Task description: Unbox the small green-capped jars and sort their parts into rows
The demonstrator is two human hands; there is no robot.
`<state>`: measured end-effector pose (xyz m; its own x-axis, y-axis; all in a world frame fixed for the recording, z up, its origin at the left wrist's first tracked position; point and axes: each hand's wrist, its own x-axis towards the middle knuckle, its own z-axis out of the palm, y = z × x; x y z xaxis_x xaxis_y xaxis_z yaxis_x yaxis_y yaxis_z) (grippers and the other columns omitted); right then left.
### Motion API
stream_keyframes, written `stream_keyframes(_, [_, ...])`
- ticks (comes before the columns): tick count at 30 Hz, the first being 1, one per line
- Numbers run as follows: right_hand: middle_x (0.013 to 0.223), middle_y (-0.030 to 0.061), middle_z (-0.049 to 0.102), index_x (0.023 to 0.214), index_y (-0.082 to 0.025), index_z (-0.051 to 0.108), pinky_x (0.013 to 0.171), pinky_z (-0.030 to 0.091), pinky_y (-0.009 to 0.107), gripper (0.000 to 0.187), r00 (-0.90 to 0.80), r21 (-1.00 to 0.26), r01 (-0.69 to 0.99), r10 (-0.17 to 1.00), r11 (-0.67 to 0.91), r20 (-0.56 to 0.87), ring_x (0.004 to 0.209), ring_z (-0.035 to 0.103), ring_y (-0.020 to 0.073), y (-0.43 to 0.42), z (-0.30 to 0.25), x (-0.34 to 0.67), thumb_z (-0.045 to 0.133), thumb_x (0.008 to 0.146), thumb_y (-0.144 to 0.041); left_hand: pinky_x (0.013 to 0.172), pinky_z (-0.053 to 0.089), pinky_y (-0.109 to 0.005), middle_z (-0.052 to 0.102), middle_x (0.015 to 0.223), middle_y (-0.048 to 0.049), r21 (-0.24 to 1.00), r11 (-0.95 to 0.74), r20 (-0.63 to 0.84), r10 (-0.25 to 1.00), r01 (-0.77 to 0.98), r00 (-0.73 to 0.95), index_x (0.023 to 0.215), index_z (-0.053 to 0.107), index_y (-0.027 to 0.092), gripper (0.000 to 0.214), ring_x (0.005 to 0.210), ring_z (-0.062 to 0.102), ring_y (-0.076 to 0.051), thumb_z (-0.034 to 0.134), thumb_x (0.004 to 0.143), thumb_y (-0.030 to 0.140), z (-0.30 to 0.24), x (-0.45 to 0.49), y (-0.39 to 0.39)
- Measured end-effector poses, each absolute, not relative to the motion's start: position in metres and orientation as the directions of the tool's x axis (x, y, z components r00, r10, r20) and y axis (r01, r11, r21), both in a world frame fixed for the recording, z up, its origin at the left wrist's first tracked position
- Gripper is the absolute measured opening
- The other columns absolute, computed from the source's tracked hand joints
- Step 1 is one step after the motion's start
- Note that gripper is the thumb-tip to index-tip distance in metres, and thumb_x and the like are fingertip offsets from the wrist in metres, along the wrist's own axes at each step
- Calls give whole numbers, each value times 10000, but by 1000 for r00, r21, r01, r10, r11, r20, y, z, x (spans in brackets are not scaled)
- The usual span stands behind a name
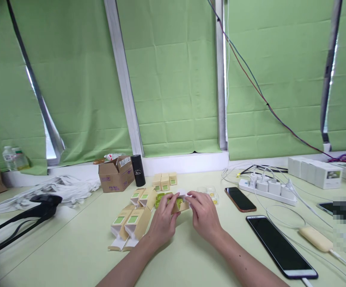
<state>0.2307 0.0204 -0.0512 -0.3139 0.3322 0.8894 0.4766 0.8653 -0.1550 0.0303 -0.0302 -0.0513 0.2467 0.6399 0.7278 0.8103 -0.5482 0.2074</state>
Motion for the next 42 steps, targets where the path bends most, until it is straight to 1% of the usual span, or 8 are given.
stream_keyframes(6, [1158, 105, 700, 955, -220, 679, 898, 503, 447, 156, -271, -233, 458, 385, 858, 882, 1060, 650, 274, 13, -47, 232, 529, 967, -178, 988, 556, -510, 478, 1337, -153, 230, -539, 726, 649, 810, 227, 1580, 291, 275, 727, 1243, 534, -301, 502, 914, 73, -52, 30, -29])
stream_keyframes(13, [1121, 89, 704, 786, -223, 634, 929, 458, 470, 171, -306, -283, 458, 448, 843, 840, 1056, 640, 281, 16, -52, 229, 577, 947, -212, 975, 561, -502, 479, 1336, -150, 215, -534, 730, 644, 817, 228, 1580, 289, 275, 710, 1242, 536, -299, 496, 927, 87, -54, 28, -28])
stream_keyframes(17, [1117, 74, 698, 865, -235, 616, 930, 446, 467, 66, -349, -333, 447, 505, 830, 790, 1091, 628, 294, 15, -53, 226, 623, 885, -172, 956, 569, -503, 486, 1333, -154, 166, -527, 726, 638, 834, 259, 1567, 316, 272, 724, 1245, 536, -309, 510, 900, 69, -55, 28, -28])
stream_keyframes(24, [1019, 41, 683, 1071, -239, 565, 871, 445, 420, 260, -365, -464, 393, 598, 794, 714, 876, 661, 231, 9, -51, 223, 564, 853, -97, 840, 604, -451, 494, 1319, -166, 74, -514, 734, 609, 854, 303, 1567, 307, 259, 708, 1240, 543, -325, 494, 911, 71, -52, 30, -30])
stream_keyframes(30, [905, 24, 672, 921, -226, 609, 821, 442, 390, 66, -291, -551, 370, 657, 748, 696, 781, 642, 209, 8, -47, 220, 557, 914, -185, 778, 605, -421, 530, 1251, -173, -45, -527, 735, 558, 848, 386, 1573, 299, 234, 666, 1154, 574, -309, 459, 944, 84, -50, 35, -32])
stream_keyframes(33, [858, 24, 657, 815, -222, 610, 786, 438, 375, 119, -272, -566, 383, 675, 730, 686, 754, 623, 202, 11, -50, 217, 561, 922, -204, 792, 602, -420, 535, 1258, -184, -96, -529, 727, 542, 843, 422, 1562, 325, 210, 657, 1163, 569, -310, 465, 934, 77, -51, 38, -31])
stream_keyframes(38, [837, 39, 641, 775, -223, 606, 775, 450, 374, 147, -261, -559, 410, 680, 721, 685, 765, 612, 214, 16, -56, 215, 558, 912, -201, 806, 601, -417, 544, 1269, -190, -136, -516, 714, 540, 846, 445, 1561, 330, 196, 661, 1191, 560, -314, 487, 930, 81, -54, 38, -30])
stream_keyframes(42, [822, 46, 636, 751, -224, 560, 721, 474, 354, 161, -225, -615, 357, 703, 704, 674, 759, 606, 215, 16, -54, 216, 541, 911, -219, 788, 597, -407, 547, 1263, -184, -124, -498, 714, 556, 858, 426, 1557, 338, 205, 648, 1184, 562, -314, 485, 936, 88, -54, 37, -30])
